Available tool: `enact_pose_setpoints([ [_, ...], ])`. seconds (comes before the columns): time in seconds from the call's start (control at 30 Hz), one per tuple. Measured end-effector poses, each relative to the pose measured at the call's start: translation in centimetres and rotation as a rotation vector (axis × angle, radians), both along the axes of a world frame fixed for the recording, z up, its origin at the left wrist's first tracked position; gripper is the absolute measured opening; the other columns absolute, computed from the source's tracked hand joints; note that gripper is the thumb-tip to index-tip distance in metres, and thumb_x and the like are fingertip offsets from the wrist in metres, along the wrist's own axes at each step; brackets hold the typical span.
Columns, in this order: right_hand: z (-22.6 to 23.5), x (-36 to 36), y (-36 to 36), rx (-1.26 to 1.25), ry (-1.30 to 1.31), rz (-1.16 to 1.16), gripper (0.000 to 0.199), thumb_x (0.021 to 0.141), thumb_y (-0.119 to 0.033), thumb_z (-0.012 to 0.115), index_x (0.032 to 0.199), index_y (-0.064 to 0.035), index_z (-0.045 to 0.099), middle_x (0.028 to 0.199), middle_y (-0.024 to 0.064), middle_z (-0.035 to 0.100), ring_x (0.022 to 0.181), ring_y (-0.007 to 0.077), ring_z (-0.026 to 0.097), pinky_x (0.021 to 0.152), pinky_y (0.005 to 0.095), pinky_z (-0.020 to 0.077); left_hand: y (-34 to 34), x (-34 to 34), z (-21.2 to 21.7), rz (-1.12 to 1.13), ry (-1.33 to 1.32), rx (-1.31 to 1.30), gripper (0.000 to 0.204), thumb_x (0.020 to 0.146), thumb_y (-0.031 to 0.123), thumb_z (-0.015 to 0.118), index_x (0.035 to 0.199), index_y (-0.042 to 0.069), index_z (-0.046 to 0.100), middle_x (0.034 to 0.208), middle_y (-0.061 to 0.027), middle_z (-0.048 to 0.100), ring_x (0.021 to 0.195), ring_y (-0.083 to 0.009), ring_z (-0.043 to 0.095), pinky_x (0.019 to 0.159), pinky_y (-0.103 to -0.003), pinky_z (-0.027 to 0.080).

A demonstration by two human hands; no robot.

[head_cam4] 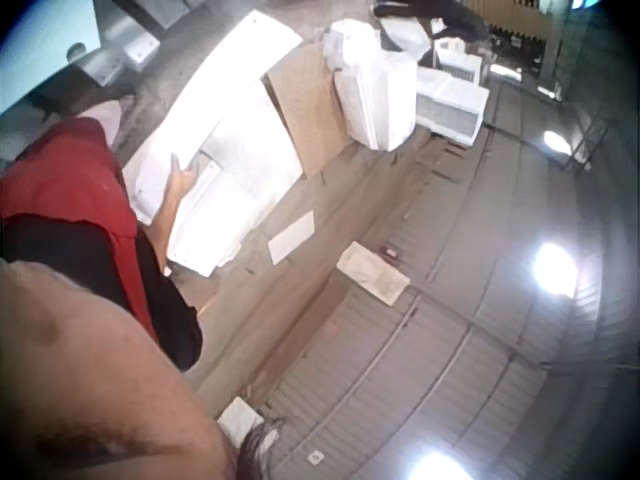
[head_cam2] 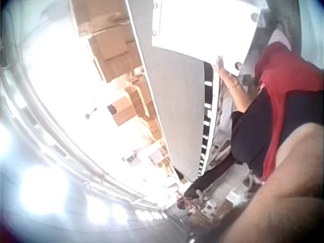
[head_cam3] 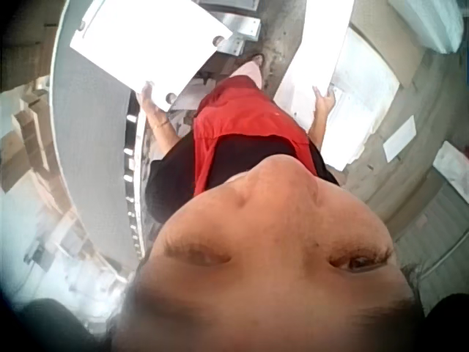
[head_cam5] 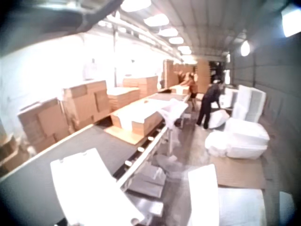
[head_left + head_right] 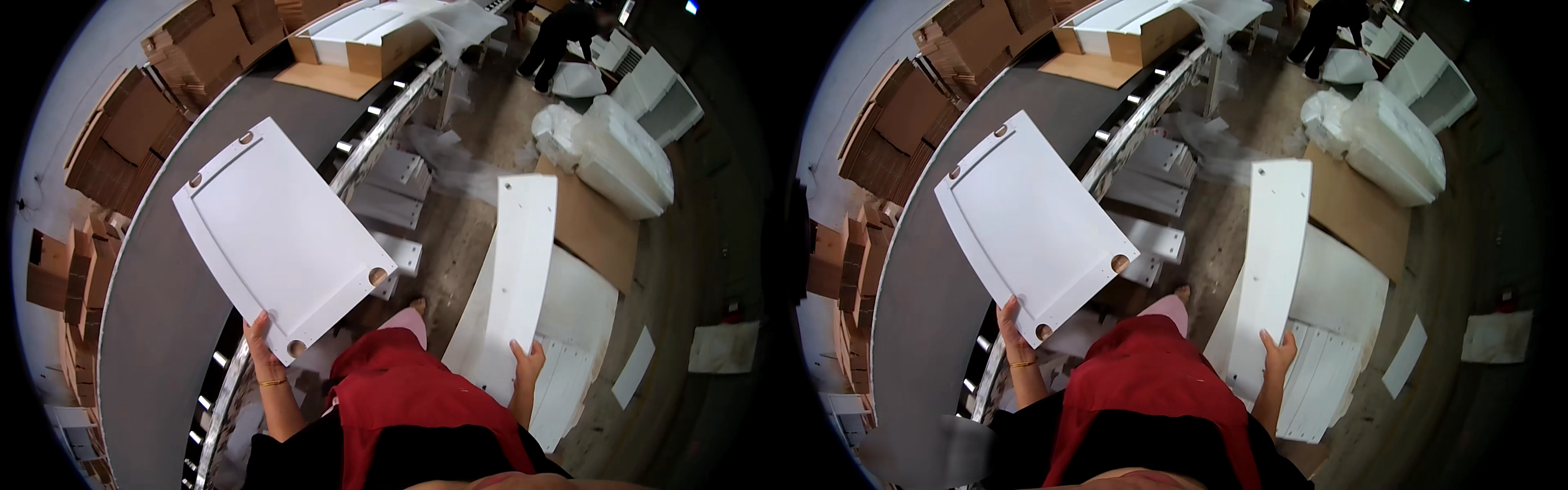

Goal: The person picks up white flat-pack furniture panels from a pile on the floor and places them into a large cardboard box on a conveyor belt. They handle the panels one by one, arranging them inside the box and occasionally adjusting the position of the panels or the box itself.

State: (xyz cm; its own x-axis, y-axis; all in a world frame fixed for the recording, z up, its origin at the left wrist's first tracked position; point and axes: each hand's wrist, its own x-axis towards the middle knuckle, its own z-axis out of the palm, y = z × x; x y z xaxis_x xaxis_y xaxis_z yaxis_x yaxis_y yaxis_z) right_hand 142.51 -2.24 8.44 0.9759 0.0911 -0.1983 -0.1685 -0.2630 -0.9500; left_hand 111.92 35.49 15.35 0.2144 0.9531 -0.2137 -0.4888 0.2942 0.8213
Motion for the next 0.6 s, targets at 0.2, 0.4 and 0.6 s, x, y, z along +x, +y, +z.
enact_pose_setpoints([
  [0.2, 0.5, 16.0, 1.2, -0.014, 0.038, -0.118, 0.023, 0.070, -0.003, 0.071, 0.088, 0.0036, 0.058, 0.085, 0.0087, 0.061, 0.076, 0.0156, 0.055, 0.072, 0.0285, 0.0446, 8.2, 18.5, -1.6, -0.002, 0.052, 0.026, 0.049, 0.068, 0.004, 0.065, 0.112, -0.002, 0.045, 0.096, -0.0127, 0.057, 0.083, -0.0232, 0.060, 0.074, -0.033, 0.052],
  [0.4, 1.1, 30.5, 5.3, -0.036, 0.034, -0.202, 0.029, 0.070, -0.002, 0.070, 0.094, 0.0059, 0.057, 0.089, 0.0106, 0.061, 0.078, 0.0177, 0.056, 0.073, 0.0303, 0.0460, 16.4, 33.4, -5.9, 0.018, 0.024, -0.047, 0.045, 0.069, 0.003, 0.064, 0.111, -0.002, 0.047, 0.097, -0.0123, 0.058, 0.083, -0.0233, 0.060, 0.076, -0.034, 0.052],
  [0.6, -0.1, 50.8, 11.6, -0.181, -0.019, -0.034, 0.027, 0.070, 0.000, 0.069, 0.094, 0.0048, 0.057, 0.088, 0.0105, 0.061, 0.078, 0.0177, 0.057, 0.072, 0.0298, 0.0459, 23.9, 45.9, -11.3, 0.215, 0.005, -0.116, 0.042, 0.073, 0.002, 0.062, 0.112, -0.003, 0.047, 0.099, -0.0131, 0.057, 0.087, -0.0252, 0.059, 0.078, -0.037, 0.051],
])
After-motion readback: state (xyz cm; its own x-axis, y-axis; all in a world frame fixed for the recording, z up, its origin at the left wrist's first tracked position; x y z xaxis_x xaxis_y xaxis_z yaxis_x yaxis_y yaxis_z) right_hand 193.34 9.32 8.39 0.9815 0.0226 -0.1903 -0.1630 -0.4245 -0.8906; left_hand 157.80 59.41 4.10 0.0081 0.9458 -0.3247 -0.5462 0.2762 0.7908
